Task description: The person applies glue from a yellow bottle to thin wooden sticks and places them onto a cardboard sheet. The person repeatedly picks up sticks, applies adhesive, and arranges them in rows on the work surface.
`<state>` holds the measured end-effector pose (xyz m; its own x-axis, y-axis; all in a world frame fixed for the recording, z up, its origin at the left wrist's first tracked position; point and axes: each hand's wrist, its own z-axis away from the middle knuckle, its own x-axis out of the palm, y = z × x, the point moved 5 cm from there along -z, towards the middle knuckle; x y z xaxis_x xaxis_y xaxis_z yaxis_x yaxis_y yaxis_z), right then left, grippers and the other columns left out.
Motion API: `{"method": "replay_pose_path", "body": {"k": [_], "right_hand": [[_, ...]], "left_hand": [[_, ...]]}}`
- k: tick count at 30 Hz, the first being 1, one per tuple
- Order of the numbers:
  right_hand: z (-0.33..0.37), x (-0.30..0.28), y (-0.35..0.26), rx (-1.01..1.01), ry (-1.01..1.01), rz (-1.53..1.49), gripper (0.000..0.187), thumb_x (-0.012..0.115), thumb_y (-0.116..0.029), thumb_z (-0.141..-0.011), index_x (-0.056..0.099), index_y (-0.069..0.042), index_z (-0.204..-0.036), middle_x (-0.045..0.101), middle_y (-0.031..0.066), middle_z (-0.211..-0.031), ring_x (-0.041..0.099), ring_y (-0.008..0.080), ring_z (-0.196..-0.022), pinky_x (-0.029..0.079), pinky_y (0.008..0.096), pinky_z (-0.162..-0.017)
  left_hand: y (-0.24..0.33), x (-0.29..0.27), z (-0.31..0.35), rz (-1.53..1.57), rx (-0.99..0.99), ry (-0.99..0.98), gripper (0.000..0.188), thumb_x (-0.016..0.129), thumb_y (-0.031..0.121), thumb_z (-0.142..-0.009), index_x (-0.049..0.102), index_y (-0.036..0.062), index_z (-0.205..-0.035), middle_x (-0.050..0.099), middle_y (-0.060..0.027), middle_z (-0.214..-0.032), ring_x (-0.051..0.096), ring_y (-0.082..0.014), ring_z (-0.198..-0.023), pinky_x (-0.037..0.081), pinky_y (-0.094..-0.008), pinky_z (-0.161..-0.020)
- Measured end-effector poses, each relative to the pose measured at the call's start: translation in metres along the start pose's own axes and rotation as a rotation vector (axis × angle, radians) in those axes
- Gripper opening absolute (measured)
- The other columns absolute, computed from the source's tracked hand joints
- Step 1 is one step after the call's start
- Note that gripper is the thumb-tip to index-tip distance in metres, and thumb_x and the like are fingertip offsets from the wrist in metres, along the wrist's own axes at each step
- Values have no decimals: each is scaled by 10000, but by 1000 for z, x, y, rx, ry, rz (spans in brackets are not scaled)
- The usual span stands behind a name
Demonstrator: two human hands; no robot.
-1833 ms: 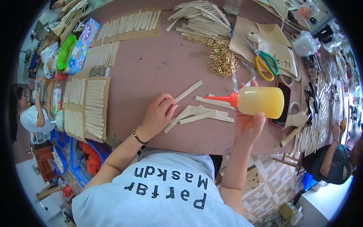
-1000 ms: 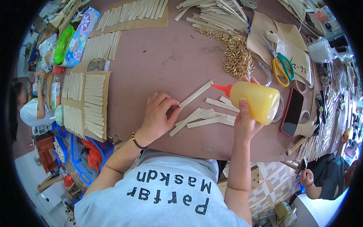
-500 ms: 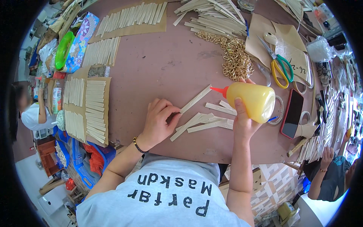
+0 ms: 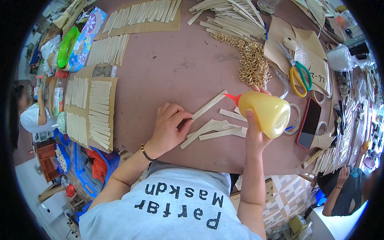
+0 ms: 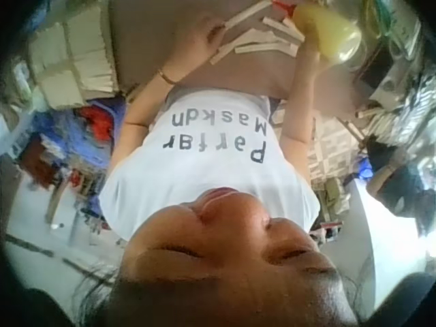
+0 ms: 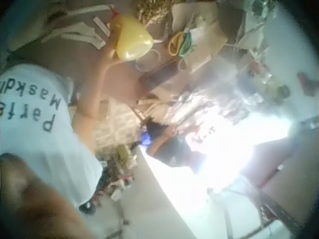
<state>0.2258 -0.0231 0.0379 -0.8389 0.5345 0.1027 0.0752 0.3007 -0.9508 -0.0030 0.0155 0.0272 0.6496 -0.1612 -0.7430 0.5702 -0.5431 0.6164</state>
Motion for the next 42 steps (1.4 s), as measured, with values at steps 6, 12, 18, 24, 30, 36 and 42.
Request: {"method": "replay_pose_path", "body": {"k": [6,12,18,24,30,36,42], "right_hand": [[3,1,0,39,-5,-56,532,653,-58,-800,385,16,-1253,506,200,-1221,521,328,-1142,397,446,-988],[6,3,1,37,-20,-63,539,652,-155,-818,399,14,-1264,487,206,-1244,491,377,-1166,412,466,-978],[28,19,-3,101,-94,-134,578,668,-182,-808,380,-29,-1286,476,203,-1258,469,395,-1184,407,495,-974],[46,28,-2,181,-137,-160,718,732,-237,-767,260,-69,-1281,467,193,-1264,472,354,-1186,390,489,-989],[51,32,-3,160,-163,-171,698,719,-230,-775,274,-80,-1292,466,193,-1265,470,362,-1179,388,500,-984],[51,32,-4,97,-184,-138,684,715,-226,-775,287,-88,-1292,481,196,-1254,471,379,-1175,376,509,-985],[53,34,-7,50,-274,-69,652,702,-196,-780,310,-101,-1293,482,192,-1257,461,402,-1185,375,529,-983]], "left_hand": [[0,-1,0,-15,-8,-1,111,685,73,-722,614,113,-798,509,-12,-794,470,-210,-768,345,-343,-691],[-2,0,2,-14,-20,-14,107,681,85,-728,614,117,-806,511,-12,-804,470,-211,-781,343,-348,-696],[-2,1,3,-10,-25,-8,102,674,94,-733,611,114,-810,509,-10,-809,469,-210,-794,341,-357,-708],[-5,1,5,11,-16,-8,109,673,87,-728,610,113,-814,504,-10,-815,468,-208,-802,346,-356,-723],[-6,0,7,48,-8,9,137,674,57,-712,604,106,-819,496,-20,-835,481,-208,-823,353,-353,-743],[-6,-1,9,61,-12,11,146,665,47,-714,598,100,-833,494,-28,-850,487,-213,-824,357,-355,-752],[-6,0,9,52,-16,31,126,643,32,-732,586,91,-827,491,-37,-853,489,-223,-825,360,-361,-754]]}}
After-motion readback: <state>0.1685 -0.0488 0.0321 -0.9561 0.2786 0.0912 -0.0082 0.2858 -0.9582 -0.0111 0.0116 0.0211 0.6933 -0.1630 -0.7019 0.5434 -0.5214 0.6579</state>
